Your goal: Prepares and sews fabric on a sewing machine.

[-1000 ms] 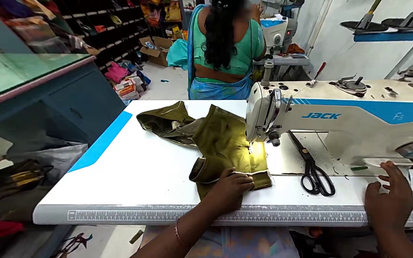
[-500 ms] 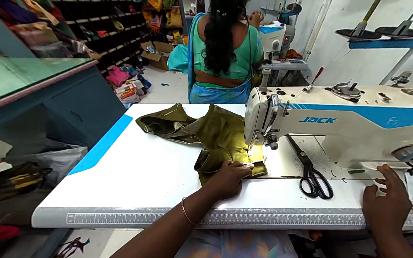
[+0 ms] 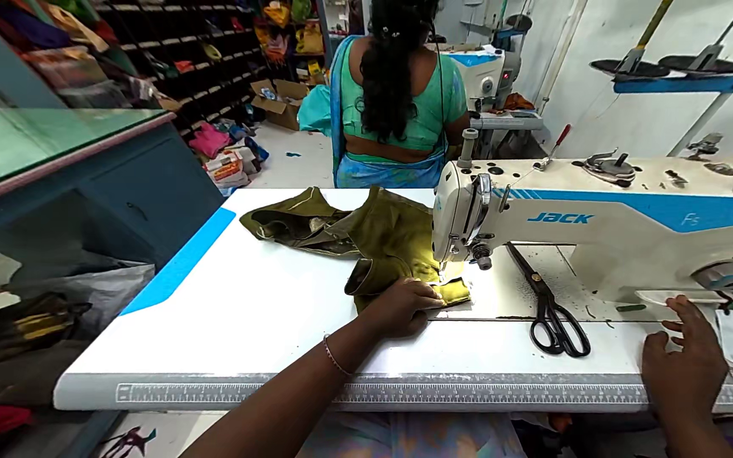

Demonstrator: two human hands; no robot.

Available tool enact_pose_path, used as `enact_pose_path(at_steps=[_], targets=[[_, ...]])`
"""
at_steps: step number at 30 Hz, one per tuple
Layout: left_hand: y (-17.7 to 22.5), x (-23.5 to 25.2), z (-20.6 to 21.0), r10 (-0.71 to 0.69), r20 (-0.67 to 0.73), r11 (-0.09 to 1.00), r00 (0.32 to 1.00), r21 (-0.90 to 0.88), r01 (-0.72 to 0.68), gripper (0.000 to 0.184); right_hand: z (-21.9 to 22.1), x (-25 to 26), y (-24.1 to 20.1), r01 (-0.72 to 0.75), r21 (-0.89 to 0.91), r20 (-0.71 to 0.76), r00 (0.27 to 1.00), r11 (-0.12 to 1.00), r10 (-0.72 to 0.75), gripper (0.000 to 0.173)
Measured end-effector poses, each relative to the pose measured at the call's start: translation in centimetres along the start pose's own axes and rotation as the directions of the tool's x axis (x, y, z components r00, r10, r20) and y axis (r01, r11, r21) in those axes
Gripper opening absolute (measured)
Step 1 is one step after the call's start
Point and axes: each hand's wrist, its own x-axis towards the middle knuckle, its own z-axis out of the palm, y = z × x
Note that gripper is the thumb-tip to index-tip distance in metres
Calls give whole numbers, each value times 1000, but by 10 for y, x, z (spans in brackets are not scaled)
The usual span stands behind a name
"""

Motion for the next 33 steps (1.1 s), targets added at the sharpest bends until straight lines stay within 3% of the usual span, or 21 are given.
enact_pose_path(at_steps=[5, 23, 33], targets=[[-2, 5, -5, -79, 32, 996, 996, -32, 80, 34, -1, 0, -1, 0, -2, 6, 1000, 1000, 0, 47], [-18, 12, -6, -18, -21, 999, 1000, -44, 17, 30, -1, 0, -2, -10, 3, 6, 1000, 1000, 10, 47], [-26, 18, -5, -87, -46, 992, 995, -91, 82, 26, 0, 0, -1, 1, 13, -1, 1000, 1000, -1, 48]])
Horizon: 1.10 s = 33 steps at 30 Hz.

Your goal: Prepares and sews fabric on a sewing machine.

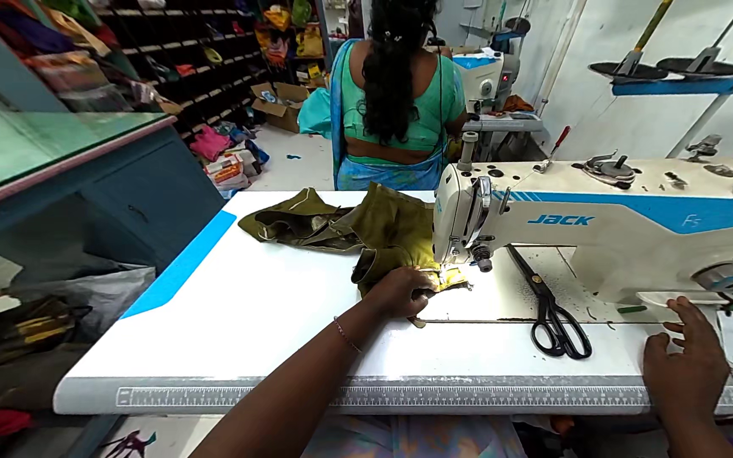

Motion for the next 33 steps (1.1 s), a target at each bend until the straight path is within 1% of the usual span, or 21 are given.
enact_pose_path(at_steps=[7, 11, 16, 18, 20, 22, 24, 27, 29, 30, 31, 33], targets=[[-7, 7, -2, -38, 14, 999, 999, 10, 38, 22, 0, 0, 2, 0, 6, 11, 1000, 1000, 0, 48], [-10, 9, -4, -68, 40, 998, 997, 8, 67, 23, 0, 1, 2, 3, -1, 6, 1000, 1000, -3, 47], [-15, 12, -6, -79, 37, 997, 996, -18, 80, 26, 0, 1, 0, -3, -5, 3, 1000, 1000, 3, 47], [-17, 13, -5, -85, 37, 996, 996, -12, 85, 26, -1, 1, -1, -5, -57, 7, 1000, 998, 5, 42], [-17, 13, -5, -87, 43, 996, 995, -10, 87, 26, -1, 2, -3, -20, -114, 17, 1000, 993, 22, 34], [-16, 12, -5, -80, 49, 997, 996, -11, 80, 26, 0, 3, -4, -37, -137, 28, 999, 990, 42, 32], [-14, 11, -6, -75, 51, 997, 996, -3, 75, 26, 0, 3, -4, -20, -114, 15, 1000, 993, 22, 34], [-13, 12, -10, -64, 85, 998, 994, 4, 64, 26, 0, 3, -3, -1, -76, -6, 1000, 997, 1, 45], [-16, 17, -17, -24, 69, 996, 997, 85, 18, 22, 0, 3, -2, -16, -56, -4, 1000, 998, 16, 47], [-17, 23, -23, -11, 36, 990, 999, 138, 6, 19, 1, 3, 0, -10, -50, -3, 1000, 999, 10, 47], [-17, 32, -32, -59, 8, 984, 998, 170, 56, 20, 1, 2, 2, 6, -52, -7, 1000, 999, -6, 48], [-13, 54, -54, -250, -26, 945, 968, 210, 250, 24, 1, 0, 2, 37, -49, -19, 999, 998, -38, 48]])
